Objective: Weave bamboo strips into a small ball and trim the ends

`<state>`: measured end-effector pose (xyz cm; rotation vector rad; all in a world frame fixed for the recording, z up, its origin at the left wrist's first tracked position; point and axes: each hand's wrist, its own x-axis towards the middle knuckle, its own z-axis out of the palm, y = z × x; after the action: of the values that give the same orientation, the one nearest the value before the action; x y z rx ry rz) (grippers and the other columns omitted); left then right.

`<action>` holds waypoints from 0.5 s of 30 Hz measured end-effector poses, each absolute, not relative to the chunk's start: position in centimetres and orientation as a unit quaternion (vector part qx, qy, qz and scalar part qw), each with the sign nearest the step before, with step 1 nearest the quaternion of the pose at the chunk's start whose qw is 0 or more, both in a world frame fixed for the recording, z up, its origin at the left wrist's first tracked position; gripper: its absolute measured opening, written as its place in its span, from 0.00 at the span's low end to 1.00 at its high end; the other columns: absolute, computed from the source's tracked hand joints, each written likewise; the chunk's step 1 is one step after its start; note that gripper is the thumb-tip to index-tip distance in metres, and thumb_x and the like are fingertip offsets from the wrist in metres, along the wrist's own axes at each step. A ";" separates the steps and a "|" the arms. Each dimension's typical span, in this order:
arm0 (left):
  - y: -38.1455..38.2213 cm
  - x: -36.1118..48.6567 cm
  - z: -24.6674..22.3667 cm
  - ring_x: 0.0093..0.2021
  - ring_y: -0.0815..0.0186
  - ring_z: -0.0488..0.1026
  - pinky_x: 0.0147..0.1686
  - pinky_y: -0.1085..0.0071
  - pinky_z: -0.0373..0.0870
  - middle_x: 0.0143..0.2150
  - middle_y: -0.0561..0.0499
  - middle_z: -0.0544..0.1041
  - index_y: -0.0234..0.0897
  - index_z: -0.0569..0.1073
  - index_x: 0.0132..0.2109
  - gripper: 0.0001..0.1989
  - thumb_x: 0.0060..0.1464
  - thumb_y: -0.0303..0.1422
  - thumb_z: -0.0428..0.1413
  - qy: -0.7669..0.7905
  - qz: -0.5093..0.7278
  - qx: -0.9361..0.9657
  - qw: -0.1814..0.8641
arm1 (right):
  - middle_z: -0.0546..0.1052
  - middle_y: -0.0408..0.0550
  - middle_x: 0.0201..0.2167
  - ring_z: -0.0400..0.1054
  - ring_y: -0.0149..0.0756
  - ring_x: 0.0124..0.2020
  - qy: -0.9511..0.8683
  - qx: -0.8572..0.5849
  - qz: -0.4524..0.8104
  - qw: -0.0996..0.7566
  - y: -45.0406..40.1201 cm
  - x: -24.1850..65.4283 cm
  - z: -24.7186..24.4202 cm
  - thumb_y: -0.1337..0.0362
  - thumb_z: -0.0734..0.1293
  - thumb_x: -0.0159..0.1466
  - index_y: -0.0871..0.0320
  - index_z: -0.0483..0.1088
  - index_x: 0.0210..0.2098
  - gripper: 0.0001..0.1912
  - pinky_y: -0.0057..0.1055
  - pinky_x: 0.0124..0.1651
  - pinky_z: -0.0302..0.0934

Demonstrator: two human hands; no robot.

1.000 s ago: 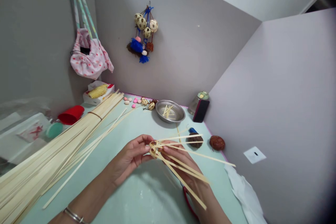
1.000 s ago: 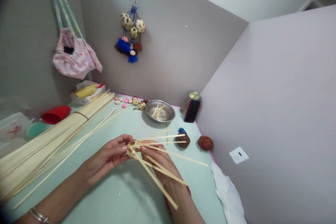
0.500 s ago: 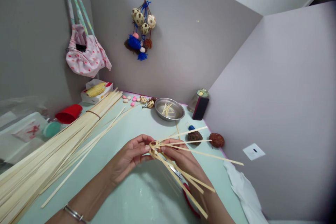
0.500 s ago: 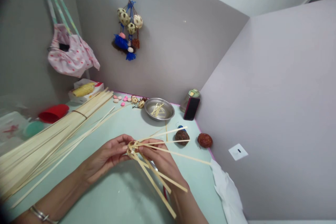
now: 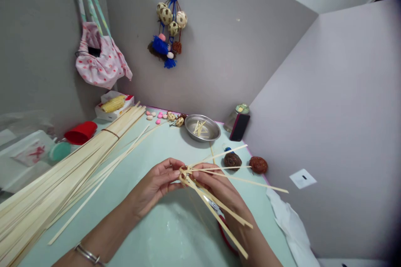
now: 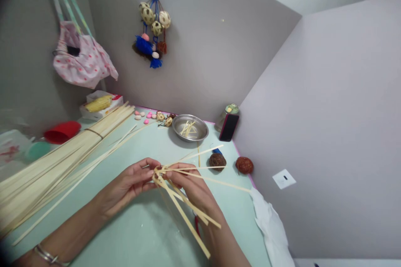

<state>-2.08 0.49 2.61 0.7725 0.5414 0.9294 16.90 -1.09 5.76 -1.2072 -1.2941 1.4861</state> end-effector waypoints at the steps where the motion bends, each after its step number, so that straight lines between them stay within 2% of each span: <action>1: 0.4 -2.1 2.6 0.43 0.65 0.75 0.49 0.67 0.73 0.41 0.49 0.78 0.35 0.75 0.42 0.04 0.59 0.28 0.58 0.253 0.429 0.360 0.789 | 0.76 0.45 0.32 0.67 0.35 0.34 -0.512 -0.484 0.584 0.403 -1.2 17.0 5.9 0.58 0.73 0.58 0.57 0.76 0.32 0.09 0.29 0.37 0.58; 6: 0.1 -2.0 2.6 0.43 0.64 0.75 0.49 0.65 0.73 0.42 0.48 0.78 0.36 0.76 0.42 0.04 0.58 0.28 0.59 0.256 0.423 0.366 0.788 | 0.76 0.44 0.29 0.68 0.36 0.33 -0.500 -0.484 0.599 0.396 -1.2 17.4 6.4 0.60 0.75 0.56 0.57 0.76 0.29 0.07 0.30 0.39 0.59; 15: 0.2 -2.0 2.2 0.42 0.63 0.76 0.50 0.62 0.74 0.39 0.48 0.79 0.36 0.77 0.42 0.05 0.57 0.28 0.61 0.264 0.417 0.372 0.786 | 0.76 0.44 0.27 0.66 0.33 0.30 -0.521 -0.457 0.604 0.394 -0.7 17.6 5.7 0.60 0.75 0.54 0.59 0.75 0.27 0.09 0.28 0.36 0.57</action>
<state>-1.96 0.19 2.24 0.8026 0.5682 0.8990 17.61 -0.72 5.75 -1.1589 -1.3226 1.5319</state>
